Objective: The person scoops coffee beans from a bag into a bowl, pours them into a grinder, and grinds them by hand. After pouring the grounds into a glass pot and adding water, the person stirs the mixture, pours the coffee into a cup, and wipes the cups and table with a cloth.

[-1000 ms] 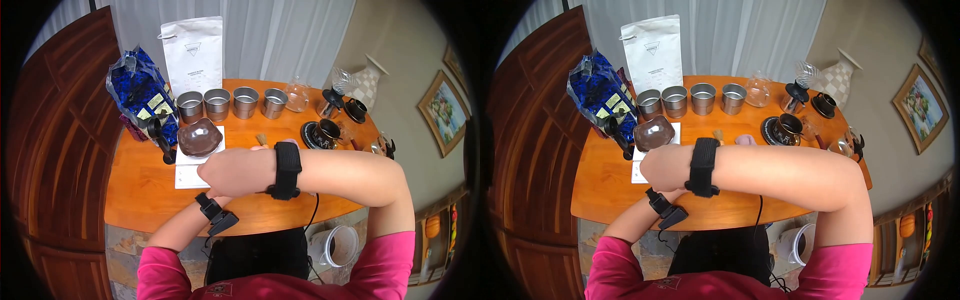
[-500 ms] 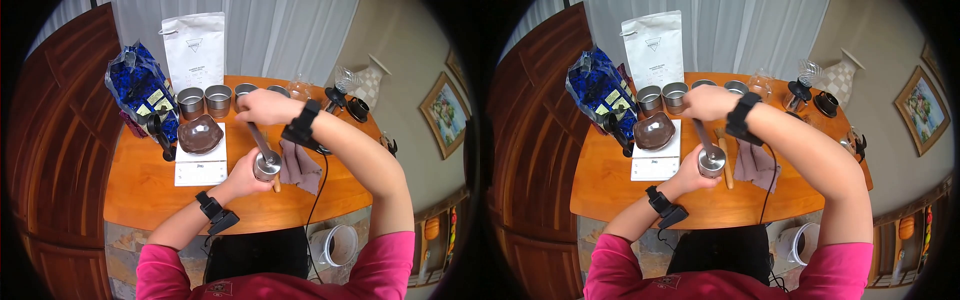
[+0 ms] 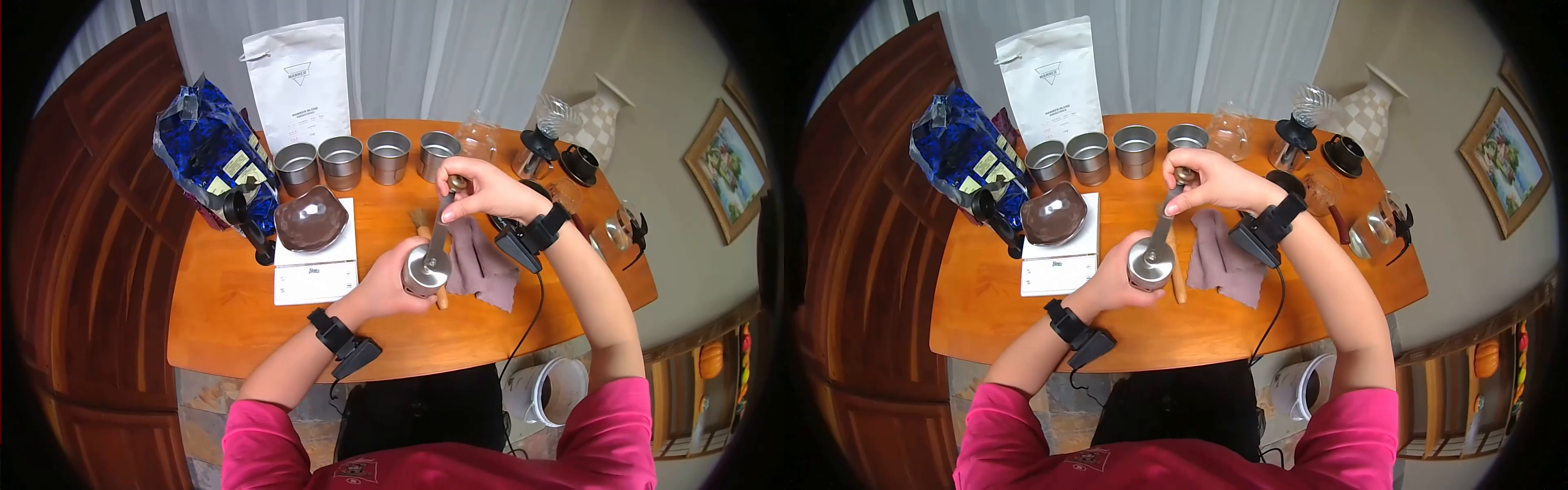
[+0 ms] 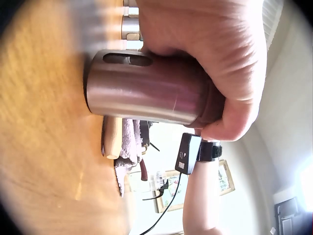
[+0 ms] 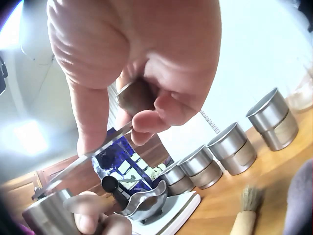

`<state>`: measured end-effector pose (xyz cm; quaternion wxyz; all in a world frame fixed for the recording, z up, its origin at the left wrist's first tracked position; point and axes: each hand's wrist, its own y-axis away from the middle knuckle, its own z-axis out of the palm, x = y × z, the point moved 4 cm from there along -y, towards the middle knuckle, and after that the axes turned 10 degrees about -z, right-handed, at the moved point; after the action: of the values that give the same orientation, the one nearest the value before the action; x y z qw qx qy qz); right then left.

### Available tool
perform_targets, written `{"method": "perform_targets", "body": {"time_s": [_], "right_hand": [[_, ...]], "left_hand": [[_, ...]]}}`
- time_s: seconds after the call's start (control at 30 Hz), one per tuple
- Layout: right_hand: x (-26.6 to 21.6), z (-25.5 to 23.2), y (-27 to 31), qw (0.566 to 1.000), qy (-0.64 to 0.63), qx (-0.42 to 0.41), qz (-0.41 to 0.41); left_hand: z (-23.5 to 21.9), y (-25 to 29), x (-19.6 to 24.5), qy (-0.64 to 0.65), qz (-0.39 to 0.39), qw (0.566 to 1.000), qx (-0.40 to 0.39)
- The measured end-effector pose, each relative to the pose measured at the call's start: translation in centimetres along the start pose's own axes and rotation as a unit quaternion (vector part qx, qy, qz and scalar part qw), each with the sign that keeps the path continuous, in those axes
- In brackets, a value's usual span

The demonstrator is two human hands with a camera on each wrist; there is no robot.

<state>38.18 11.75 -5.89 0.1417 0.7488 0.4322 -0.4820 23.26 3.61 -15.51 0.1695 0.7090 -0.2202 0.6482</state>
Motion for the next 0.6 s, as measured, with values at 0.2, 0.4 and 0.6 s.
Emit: {"method": "perform_targets", "body": {"time_s": [0.2, 0.4, 0.6], "right_hand": [[1.5, 1.2, 2.5, 0.990, 0.002, 0.140, 0.009], [-0.7, 3.1, 6.8, 0.943, 0.145, 0.299, 0.019], [-4.2, 8.5, 10.3, 0.865, 0.345, 0.363, -0.005]], "left_hand": [[-0.7, -0.2, -1.5, 0.049, 0.023, 0.998, 0.035], [-0.5, 0.2, -0.9, 0.046, 0.028, 0.997, 0.047], [-0.4, 0.4, -0.2, 0.017, 0.035, 0.994, 0.106]]}}
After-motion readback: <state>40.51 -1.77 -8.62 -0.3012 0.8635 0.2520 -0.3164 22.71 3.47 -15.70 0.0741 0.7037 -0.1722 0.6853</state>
